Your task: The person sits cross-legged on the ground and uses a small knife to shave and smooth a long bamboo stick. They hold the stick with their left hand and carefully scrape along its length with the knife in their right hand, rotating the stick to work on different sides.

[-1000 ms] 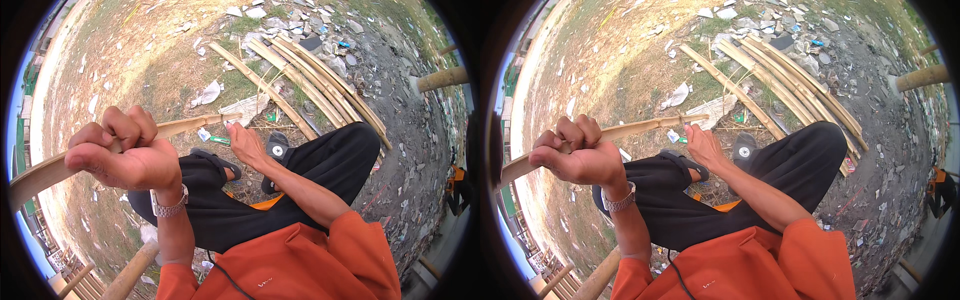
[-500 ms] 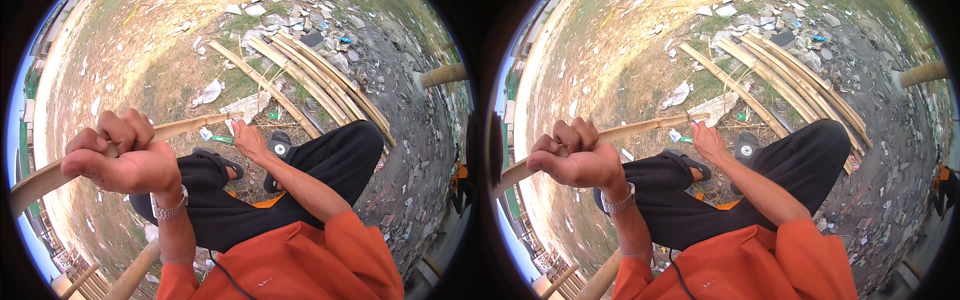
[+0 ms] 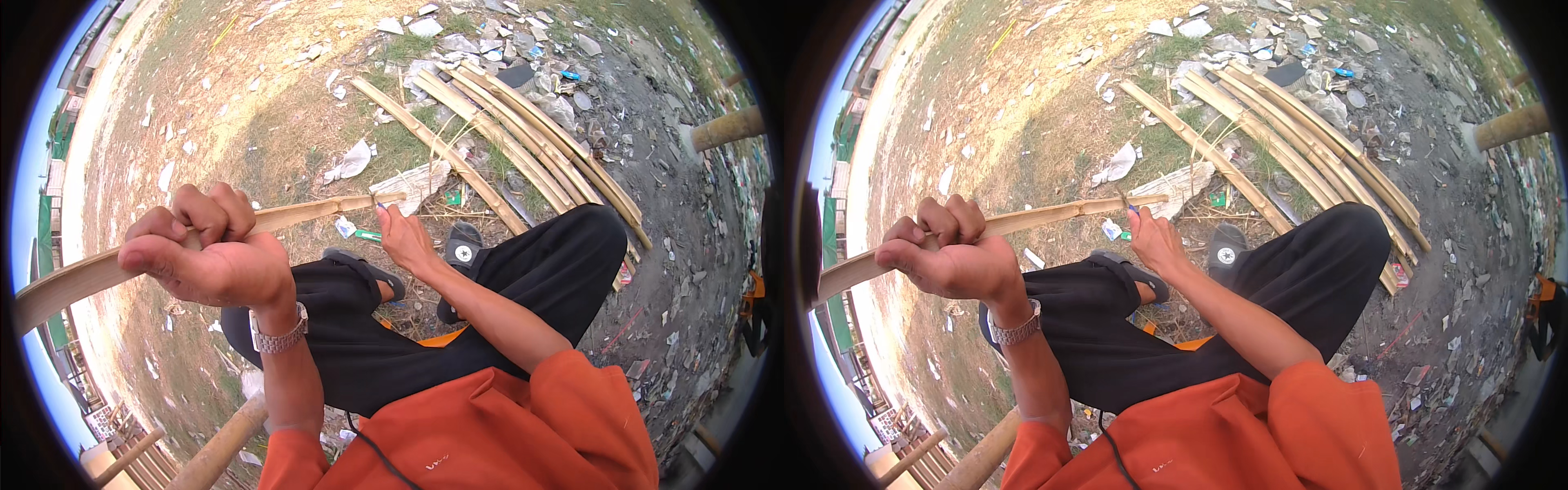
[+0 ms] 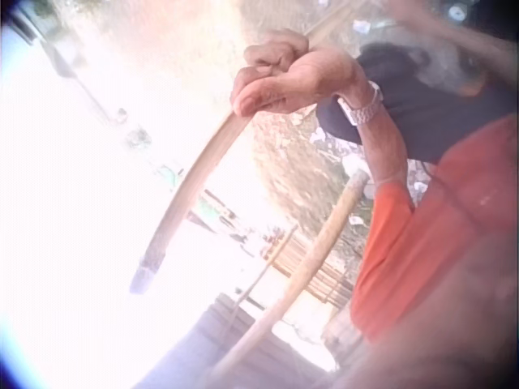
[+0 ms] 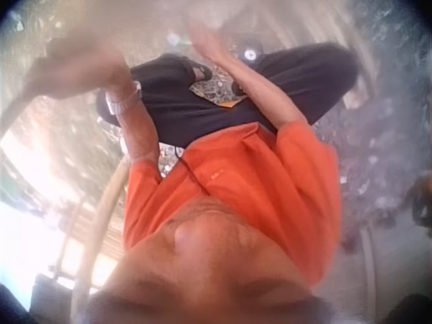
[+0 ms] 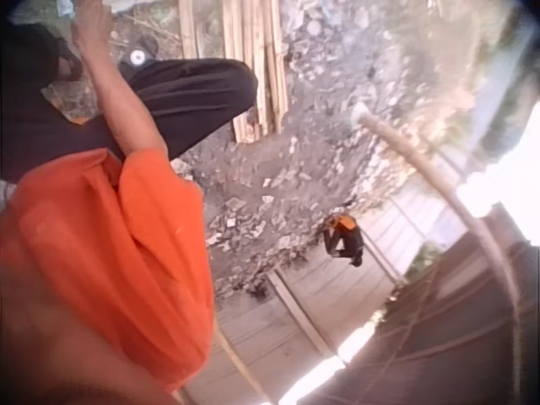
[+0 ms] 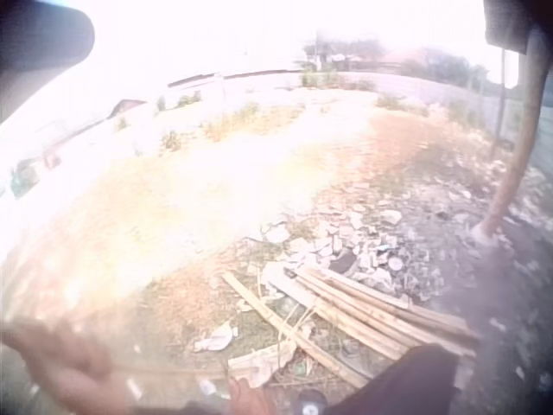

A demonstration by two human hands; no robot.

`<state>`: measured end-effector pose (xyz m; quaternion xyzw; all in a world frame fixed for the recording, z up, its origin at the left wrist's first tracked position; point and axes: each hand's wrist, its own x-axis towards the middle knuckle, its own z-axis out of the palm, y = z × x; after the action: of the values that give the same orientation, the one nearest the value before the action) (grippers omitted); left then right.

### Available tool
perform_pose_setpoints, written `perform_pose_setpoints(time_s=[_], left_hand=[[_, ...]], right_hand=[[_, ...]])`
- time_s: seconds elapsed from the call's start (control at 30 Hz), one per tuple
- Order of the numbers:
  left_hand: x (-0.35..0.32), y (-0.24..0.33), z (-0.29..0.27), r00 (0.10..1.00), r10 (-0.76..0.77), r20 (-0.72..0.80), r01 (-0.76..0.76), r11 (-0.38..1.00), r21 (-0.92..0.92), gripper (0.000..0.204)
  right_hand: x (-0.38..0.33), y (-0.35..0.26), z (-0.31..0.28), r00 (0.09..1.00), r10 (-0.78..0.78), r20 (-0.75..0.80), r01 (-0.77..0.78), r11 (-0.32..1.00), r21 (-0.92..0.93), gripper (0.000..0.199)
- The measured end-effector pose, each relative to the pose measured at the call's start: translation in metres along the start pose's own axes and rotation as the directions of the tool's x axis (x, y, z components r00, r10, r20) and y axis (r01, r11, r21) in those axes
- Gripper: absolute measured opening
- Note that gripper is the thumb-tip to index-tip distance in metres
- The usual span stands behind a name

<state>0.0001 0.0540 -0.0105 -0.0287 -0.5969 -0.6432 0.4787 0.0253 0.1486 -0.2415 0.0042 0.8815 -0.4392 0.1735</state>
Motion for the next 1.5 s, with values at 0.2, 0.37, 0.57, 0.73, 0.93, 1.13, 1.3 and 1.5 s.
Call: perform_pose_setpoints(time_s=[0.2, 0.37, 0.57, 0.73, 0.93, 1.13, 1.3, 1.5], left_hand=[[-0.005, 0.0, 0.008, 1.0, -0.019, 0.011, 0.019, 0.997, -0.077, 0.042], [-0.011, 0.006, 0.027, 0.997, 0.021, 0.068, -0.016, 0.997, -0.079, 0.043], [0.004, -0.004, 0.004, 1.0, -0.004, 0.015, 0.004, 1.0, -0.028, 0.043], [-0.001, 0.0, 0.008, 1.0, 0.001, 0.017, -0.001, 1.0, 0.006, 0.043], [-0.003, 0.001, 0.011, 0.994, -0.019, 0.105, 0.025, 0.998, -0.052, 0.043], [-0.002, -0.005, 0.005, 0.877, -0.076, 0.474, 0.269, 0.896, -0.354, 0.047], [0.022, -0.01, -0.025, 0.726, -0.058, 0.685, 0.441, 0.804, -0.399, 0.054], [0.022, -0.009, -0.025, 0.701, -0.028, 0.712, 0.464, 0.776, -0.426, 0.055]], right_hand=[[0.005, 0.111, 0.02, 0.959, 0.277, 0.057, -0.267, 0.954, -0.139, 0.051], [0.009, 0.072, -0.006, 0.951, 0.278, -0.132, -0.279, 0.96, 0.012, 0.053], [0.0, -0.003, -0.007, 0.994, -0.01, -0.105, 0.035, 0.968, 0.247, 0.047], [0.004, 0.009, 0.01, 0.998, -0.002, -0.069, 0.014, 0.982, 0.187, 0.047], [0.003, 0.1, 0.026, 0.961, 0.259, 0.097, -0.243, 0.959, -0.147, 0.052], [0.012, 0.057, 0.002, 0.963, 0.27, -0.004, -0.27, 0.962, -0.039, 0.051], [-0.007, -0.018, -0.044, 0.997, 0.035, -0.07, -0.014, 0.959, 0.281, 0.047], [-0.015, -0.001, -0.022, 0.998, -0.06, -0.034, 0.066, 0.976, 0.209, 0.044]])
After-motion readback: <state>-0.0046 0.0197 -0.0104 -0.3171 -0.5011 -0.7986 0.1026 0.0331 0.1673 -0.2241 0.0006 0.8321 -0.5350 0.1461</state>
